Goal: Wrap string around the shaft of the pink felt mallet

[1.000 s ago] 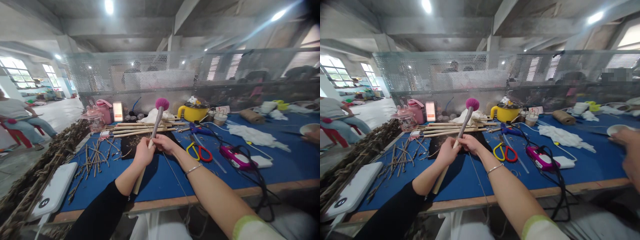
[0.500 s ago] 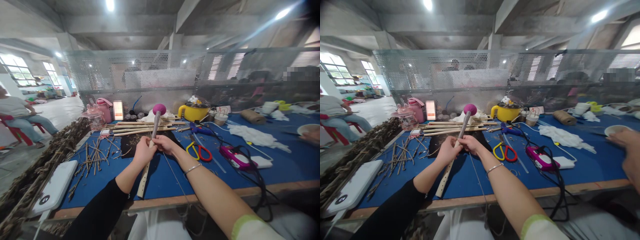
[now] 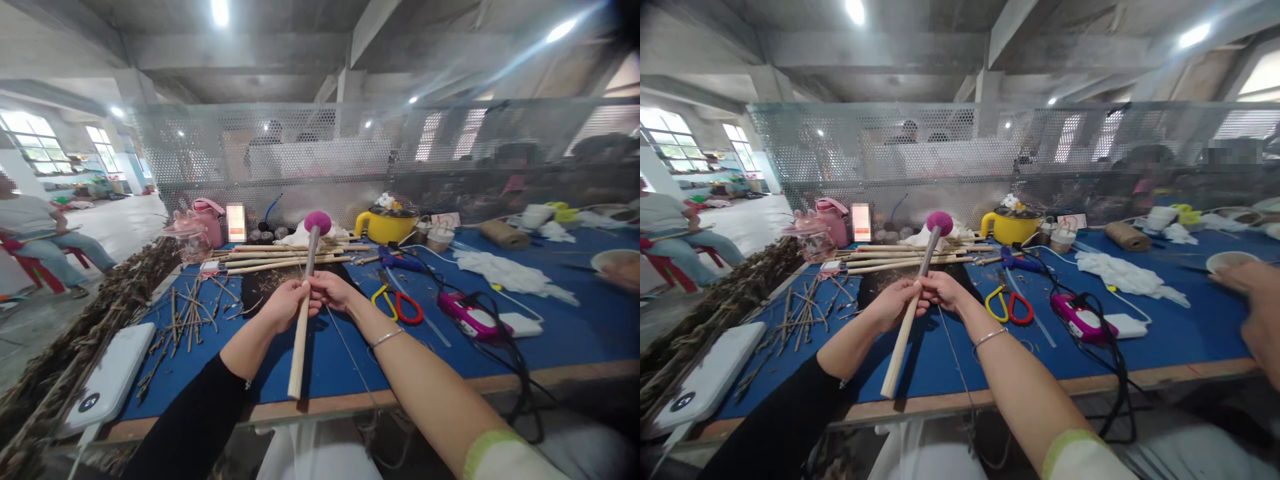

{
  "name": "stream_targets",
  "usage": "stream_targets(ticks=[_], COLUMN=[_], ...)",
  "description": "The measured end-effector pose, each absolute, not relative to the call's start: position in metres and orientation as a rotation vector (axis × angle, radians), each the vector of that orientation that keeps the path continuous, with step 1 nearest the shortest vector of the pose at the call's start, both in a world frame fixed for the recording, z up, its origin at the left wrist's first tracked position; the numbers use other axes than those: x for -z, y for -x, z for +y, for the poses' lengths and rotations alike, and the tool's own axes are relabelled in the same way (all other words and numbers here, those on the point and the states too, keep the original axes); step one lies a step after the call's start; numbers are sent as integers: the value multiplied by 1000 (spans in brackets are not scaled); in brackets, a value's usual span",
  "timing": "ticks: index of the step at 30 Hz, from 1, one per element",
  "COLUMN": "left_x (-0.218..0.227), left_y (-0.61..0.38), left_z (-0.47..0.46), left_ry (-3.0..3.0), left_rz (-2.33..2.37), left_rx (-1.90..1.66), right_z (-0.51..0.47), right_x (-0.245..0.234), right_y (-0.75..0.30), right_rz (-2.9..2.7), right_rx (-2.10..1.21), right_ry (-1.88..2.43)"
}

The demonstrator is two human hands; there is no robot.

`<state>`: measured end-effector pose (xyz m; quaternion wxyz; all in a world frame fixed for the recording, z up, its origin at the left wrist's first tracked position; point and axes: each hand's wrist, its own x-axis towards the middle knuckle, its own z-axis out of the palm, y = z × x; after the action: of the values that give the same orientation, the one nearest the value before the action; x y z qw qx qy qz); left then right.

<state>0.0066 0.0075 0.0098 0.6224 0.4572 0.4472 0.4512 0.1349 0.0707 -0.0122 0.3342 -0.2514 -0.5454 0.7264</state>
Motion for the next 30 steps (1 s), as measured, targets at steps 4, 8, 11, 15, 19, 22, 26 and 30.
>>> stream_targets(ticks=[4, 8, 11, 15, 19, 22, 26, 30], left_x=[-6, 0, 2, 6, 6, 2, -6, -7], left_y=[-5, -11, -12, -11, -11, -8, 4, 21], left_z=[9, 7, 7, 9, 10, 11, 17, 26], left_ry=[-1063, -1169, -1211, -1170, -1147, -1127, -1123, -1135], left_rz=[1110, 1285, 1331, 1311, 1304, 1285, 1280, 1290], left_rx=[-1103, -1279, -1313, -1345, -1355, -1351, -1339, -1347], right_z=[71, 69, 65, 62, 61, 63, 64, 15], right_x=[14, 9, 4, 0, 1, 5, 0, -26], right_y=[-133, -132, -133, -131, -130, -133, -136, -141], right_rz=[-1460, -1431, -1431, -1402, -1415, -1426, -1534, -1748], right_rx=[-1806, -1808, -1866, -1905, -1914, -1887, -1859, -1564], right_ry=[734, 681, 676, 727, 749, 788, 871, 1062])
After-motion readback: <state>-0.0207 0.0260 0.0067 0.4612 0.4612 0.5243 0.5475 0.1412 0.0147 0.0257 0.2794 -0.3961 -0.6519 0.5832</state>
